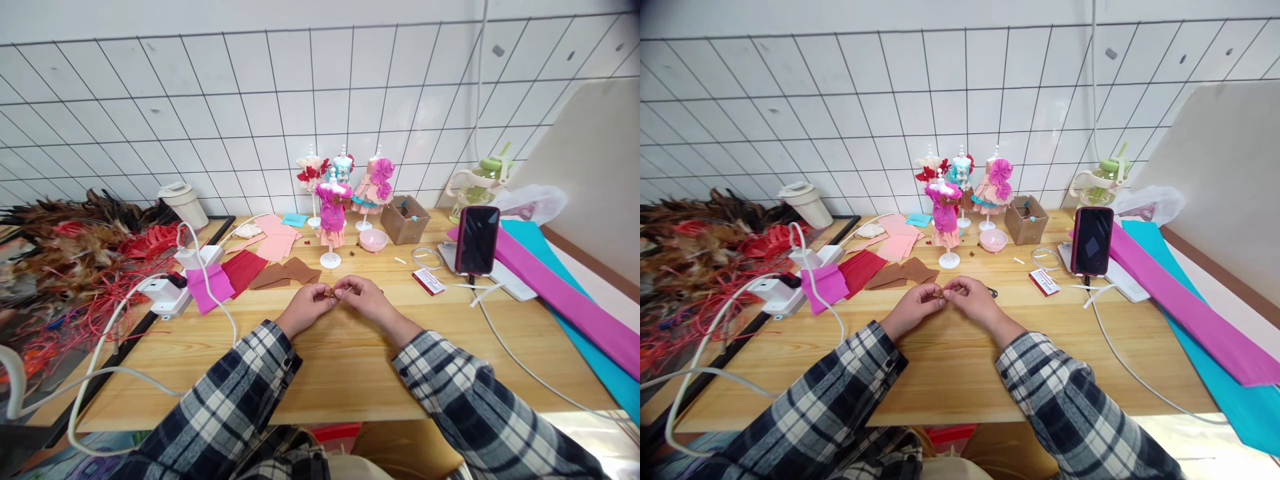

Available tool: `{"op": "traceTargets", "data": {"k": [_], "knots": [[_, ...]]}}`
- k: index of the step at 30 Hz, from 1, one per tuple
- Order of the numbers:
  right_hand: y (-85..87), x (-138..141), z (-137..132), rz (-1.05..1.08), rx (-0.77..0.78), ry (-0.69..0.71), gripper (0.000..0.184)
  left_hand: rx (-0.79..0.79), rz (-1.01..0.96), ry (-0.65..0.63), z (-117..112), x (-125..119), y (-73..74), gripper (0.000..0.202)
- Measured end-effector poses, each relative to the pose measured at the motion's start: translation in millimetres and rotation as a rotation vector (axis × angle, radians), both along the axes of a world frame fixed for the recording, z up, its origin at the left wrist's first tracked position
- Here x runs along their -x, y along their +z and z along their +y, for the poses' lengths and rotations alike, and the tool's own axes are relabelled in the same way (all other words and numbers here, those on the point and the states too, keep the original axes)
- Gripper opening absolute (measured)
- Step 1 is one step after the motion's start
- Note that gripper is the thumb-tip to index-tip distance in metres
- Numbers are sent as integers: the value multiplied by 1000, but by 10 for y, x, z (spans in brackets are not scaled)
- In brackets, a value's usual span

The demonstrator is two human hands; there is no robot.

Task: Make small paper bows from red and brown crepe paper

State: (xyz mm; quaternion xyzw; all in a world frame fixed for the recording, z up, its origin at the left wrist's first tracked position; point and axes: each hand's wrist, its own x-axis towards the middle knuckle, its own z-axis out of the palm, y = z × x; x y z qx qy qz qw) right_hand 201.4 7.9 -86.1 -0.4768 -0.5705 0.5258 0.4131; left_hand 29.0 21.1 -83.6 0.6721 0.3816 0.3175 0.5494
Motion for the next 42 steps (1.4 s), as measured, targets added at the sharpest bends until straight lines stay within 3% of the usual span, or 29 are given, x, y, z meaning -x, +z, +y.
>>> {"op": "traceTargets", "data": {"k": [7, 11, 15, 24, 26, 31, 33, 38, 42], "knots": [[-57, -67, 60, 12, -146, -141, 26, -120, 140, 94, 36, 27, -55, 27], [-28, -65, 35, -78, -284, -256, 24, -43, -41, 106, 36, 26, -30, 32], [-1, -19, 7, -29, -219, -200, 25, 42, -139, 62, 7, -3, 7, 35], [-13, -8, 9, 57, -100, -130, 30, 74, -68, 104, 6, 4, -23, 29], [2, -12, 2, 116, -46, -80, 38, -34, 21, 120, 10, 7, -22, 25], [42, -44, 10, 212, 148, -121, 40, -634, 387, 192, 55, 94, 57, 17], [46, -55, 13, 229, 260, -85, 45, -771, 480, 193, 73, 151, 105, 20], [48, -23, -30, 268, 338, 29, 37, -853, 498, 168, 67, 208, 163, 20], [33, -1, -35, 290, 279, -22, 35, -713, 371, 218, 53, 153, 116, 20]]}}
